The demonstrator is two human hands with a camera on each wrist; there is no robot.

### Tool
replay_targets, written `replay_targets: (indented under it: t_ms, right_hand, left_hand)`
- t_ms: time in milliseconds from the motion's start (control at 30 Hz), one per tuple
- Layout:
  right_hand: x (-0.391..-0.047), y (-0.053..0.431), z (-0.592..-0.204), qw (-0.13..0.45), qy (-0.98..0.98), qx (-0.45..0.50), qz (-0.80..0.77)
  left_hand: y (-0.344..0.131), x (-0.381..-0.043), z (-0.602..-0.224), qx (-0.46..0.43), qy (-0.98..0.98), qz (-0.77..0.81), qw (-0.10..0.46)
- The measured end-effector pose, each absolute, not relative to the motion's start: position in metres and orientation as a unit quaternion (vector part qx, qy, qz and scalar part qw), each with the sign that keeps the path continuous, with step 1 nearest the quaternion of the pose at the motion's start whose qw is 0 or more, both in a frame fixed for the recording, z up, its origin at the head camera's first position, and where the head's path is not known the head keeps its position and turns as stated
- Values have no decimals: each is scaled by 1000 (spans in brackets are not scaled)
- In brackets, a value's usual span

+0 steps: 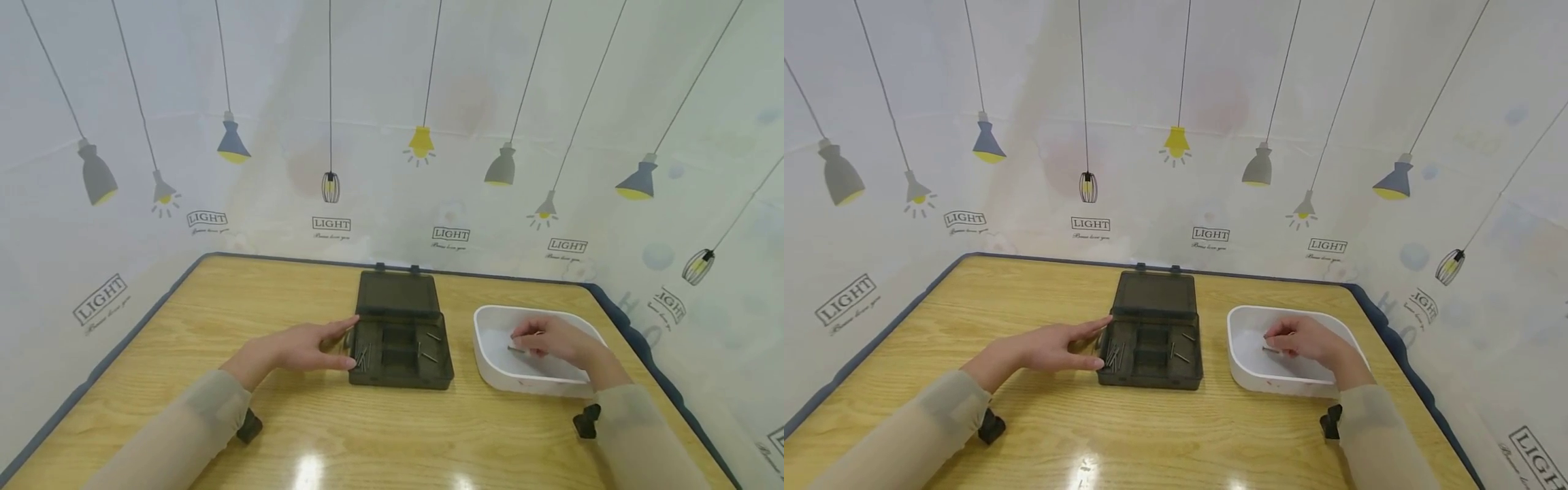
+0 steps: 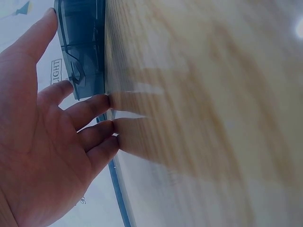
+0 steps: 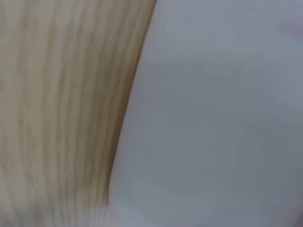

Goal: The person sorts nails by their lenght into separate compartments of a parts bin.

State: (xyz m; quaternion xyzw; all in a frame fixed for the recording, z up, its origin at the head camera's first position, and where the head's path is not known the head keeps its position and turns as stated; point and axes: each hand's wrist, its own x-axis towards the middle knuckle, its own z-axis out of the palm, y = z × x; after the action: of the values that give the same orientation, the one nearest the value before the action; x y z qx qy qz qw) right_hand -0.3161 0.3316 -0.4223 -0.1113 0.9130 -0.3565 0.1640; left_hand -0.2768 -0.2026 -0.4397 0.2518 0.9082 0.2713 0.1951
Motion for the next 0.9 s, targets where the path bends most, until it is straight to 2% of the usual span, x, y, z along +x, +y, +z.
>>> replay_targets:
  t_ms: [267, 600, 900]
  right_hand:
    - [-302, 314, -411, 132, 895, -98, -415]
    - [-289, 294, -415, 85, 868, -102, -478]
    - [-283, 273, -410, 79, 868, -115, -477]
  left_hand:
    - [-201, -275, -435, 252, 908, 270, 197]
    - [-199, -275, -438, 254, 908, 267, 200]
    - [-199, -274, -435, 261, 910, 257, 194]
